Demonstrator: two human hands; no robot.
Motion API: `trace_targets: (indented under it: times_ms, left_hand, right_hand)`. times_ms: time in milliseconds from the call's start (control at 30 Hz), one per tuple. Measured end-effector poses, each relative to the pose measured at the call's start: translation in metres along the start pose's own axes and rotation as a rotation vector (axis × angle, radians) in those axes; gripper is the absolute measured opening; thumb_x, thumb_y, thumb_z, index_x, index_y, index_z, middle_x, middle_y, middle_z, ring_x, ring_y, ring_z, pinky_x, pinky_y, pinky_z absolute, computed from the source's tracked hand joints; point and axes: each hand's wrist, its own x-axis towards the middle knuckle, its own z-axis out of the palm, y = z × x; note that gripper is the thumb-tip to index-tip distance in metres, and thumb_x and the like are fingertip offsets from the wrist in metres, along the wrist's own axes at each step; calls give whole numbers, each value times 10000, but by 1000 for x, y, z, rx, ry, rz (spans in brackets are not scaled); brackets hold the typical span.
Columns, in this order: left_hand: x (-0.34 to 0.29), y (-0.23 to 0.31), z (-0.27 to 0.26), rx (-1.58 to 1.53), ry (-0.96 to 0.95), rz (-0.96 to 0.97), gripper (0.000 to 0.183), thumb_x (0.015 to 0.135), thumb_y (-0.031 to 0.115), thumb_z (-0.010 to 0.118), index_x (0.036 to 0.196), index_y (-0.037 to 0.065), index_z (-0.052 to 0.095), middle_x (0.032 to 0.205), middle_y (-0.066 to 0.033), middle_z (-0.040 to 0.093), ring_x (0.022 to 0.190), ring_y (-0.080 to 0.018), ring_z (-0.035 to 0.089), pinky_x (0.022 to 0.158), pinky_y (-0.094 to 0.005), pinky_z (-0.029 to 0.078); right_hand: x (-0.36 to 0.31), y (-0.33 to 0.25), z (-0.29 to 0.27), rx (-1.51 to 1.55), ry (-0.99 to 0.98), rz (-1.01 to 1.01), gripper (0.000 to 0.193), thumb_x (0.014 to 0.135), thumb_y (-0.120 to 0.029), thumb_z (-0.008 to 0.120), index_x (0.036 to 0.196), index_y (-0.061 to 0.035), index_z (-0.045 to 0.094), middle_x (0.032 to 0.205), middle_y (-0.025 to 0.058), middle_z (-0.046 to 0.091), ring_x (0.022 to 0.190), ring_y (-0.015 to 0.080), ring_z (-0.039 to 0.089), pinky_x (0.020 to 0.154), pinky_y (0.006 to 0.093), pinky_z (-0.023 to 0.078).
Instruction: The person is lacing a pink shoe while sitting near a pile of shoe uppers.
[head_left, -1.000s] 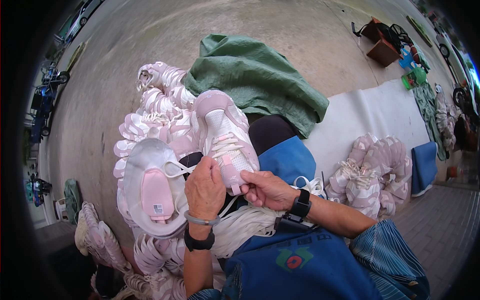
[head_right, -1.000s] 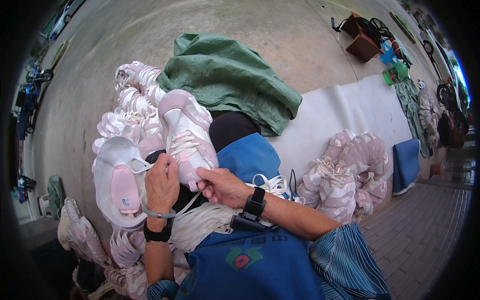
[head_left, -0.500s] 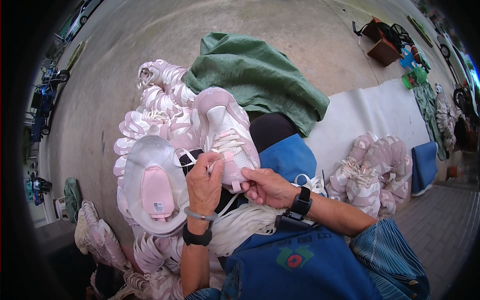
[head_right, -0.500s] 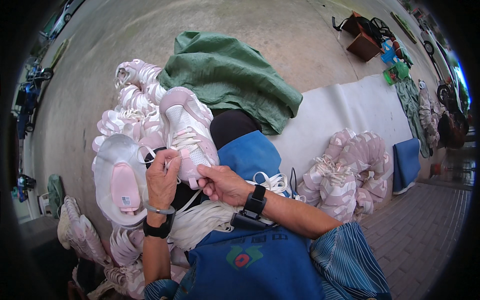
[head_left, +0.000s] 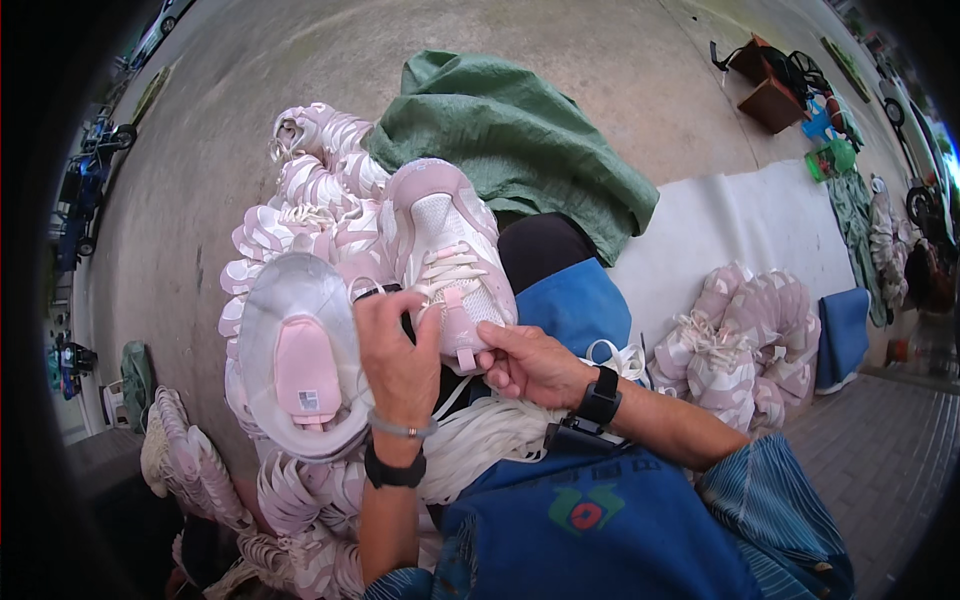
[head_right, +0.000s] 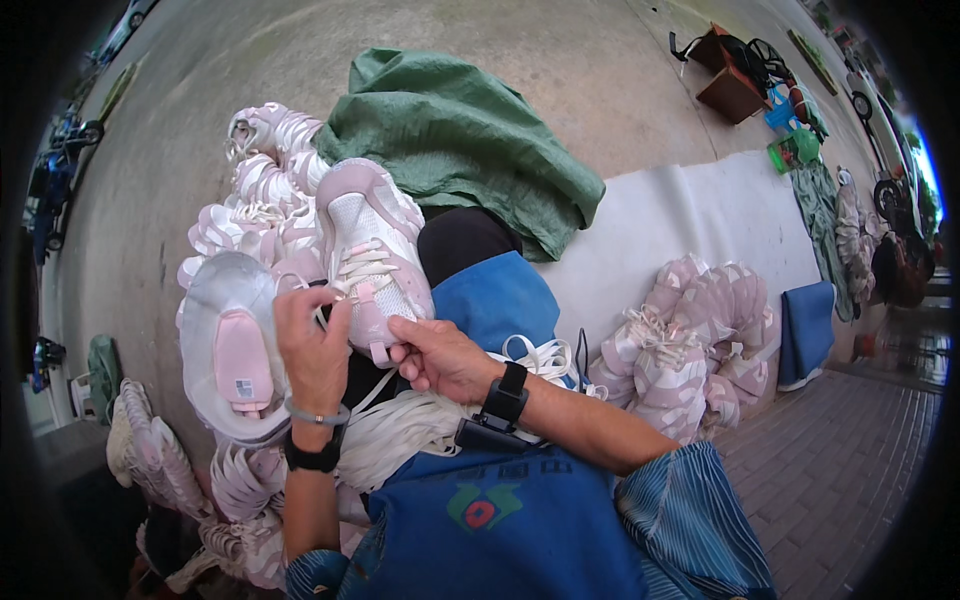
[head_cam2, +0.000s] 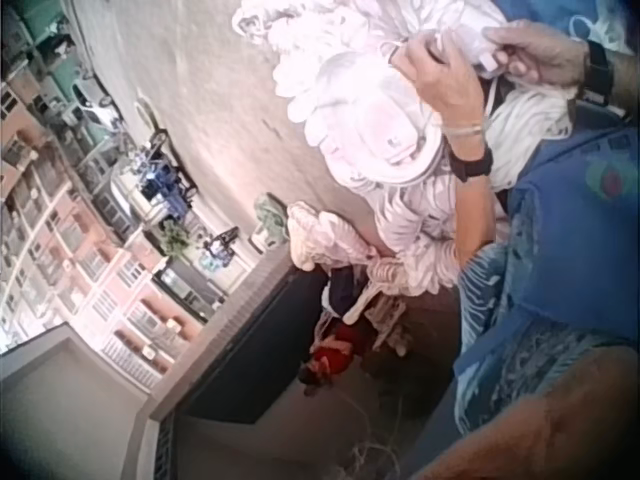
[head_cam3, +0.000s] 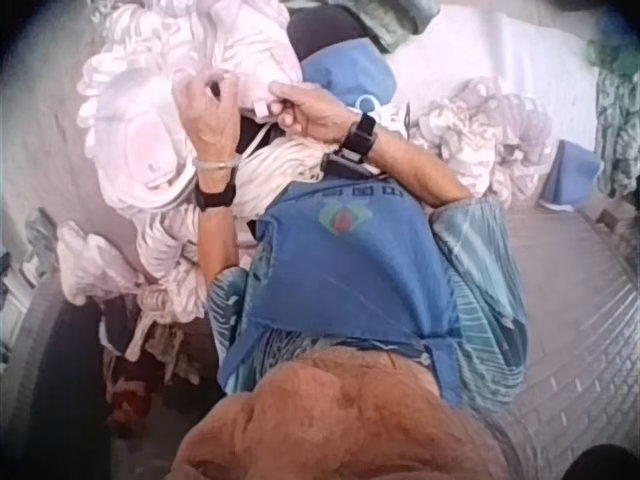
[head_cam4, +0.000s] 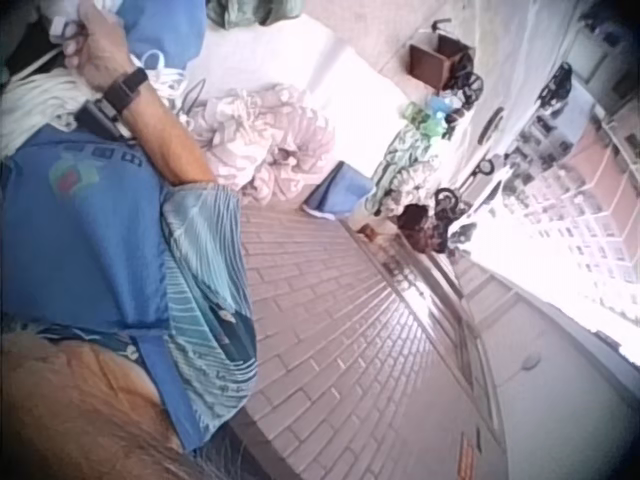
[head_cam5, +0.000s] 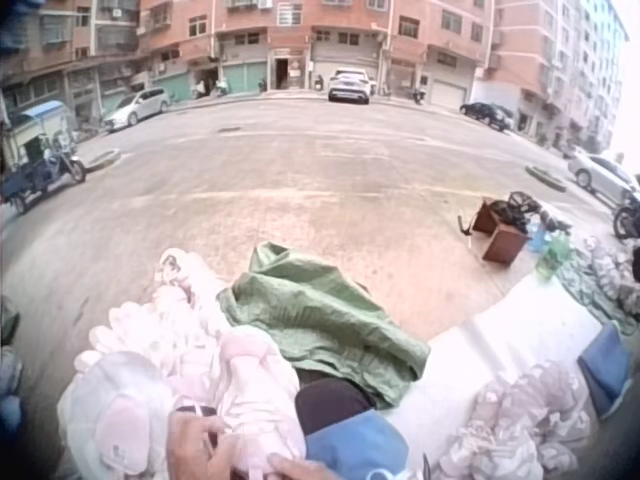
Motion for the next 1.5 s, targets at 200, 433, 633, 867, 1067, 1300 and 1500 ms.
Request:
trace_targets:
  times_ms: [200,433,633,867,1067,1300,1500]
  left_hand:
    - [-40,-2,-35,-380,-641,-635,274,902,267,598,910,-4,634,727,-72,598,575,-146,495,569,-301,424]
    - [-49,5,-9,-1236,-474,-1161,253,941,313,559,973,63,574,696,29,533,439,-12,337,409,-180,311]
    - [-50,-3,19,-1758,-273,-1280,198,932,265,567,1001,80,565,756,-7,588,451,-42,368,433,-196,319]
    - [-40,-2,29,-1785,-250,-1282,276,903,297,592,1095,102,564,895,-15,616,574,-57,479,456,-206,354]
    - [-30,4,43,-1756,-74,-1342,313,895,389,582,1121,174,566,952,16,635,760,-119,587,469,-225,361]
    - [-18,16,37,-1690,-54,-1407,266,876,332,600,1095,184,569,927,27,630,768,-103,589,543,-244,391]
    - [-28,-2,45,-1795,-113,-1357,343,873,294,605,1177,145,549,1050,-23,625,918,-151,601,709,-282,472]
  right_hand:
    - [0,1,7,-35,46,23,291,934,-346,574,831,-73,562,677,-22,564,495,62,519,380,207,393]
    - [-12,-9,19,-78,130,38,298,940,-316,557,780,-66,554,625,-19,541,450,70,499,368,207,375]
    - [-35,-39,33,-742,171,12,263,939,-252,541,831,-33,639,600,-22,519,416,65,463,373,205,338]
    - [-3,-63,40,-1468,291,-801,157,832,-124,610,914,-4,668,733,124,540,681,219,553,610,326,429]
    - [13,-56,38,-1634,264,-1012,126,819,-121,622,879,-18,661,752,130,563,712,276,567,652,370,452]
    - [11,-49,39,-1633,271,-1025,122,826,-144,621,883,-38,645,819,119,562,722,302,594,626,392,481]
    - [14,-53,39,-1644,206,-1096,110,801,-94,653,880,-17,651,765,114,564,680,269,574,611,349,470]
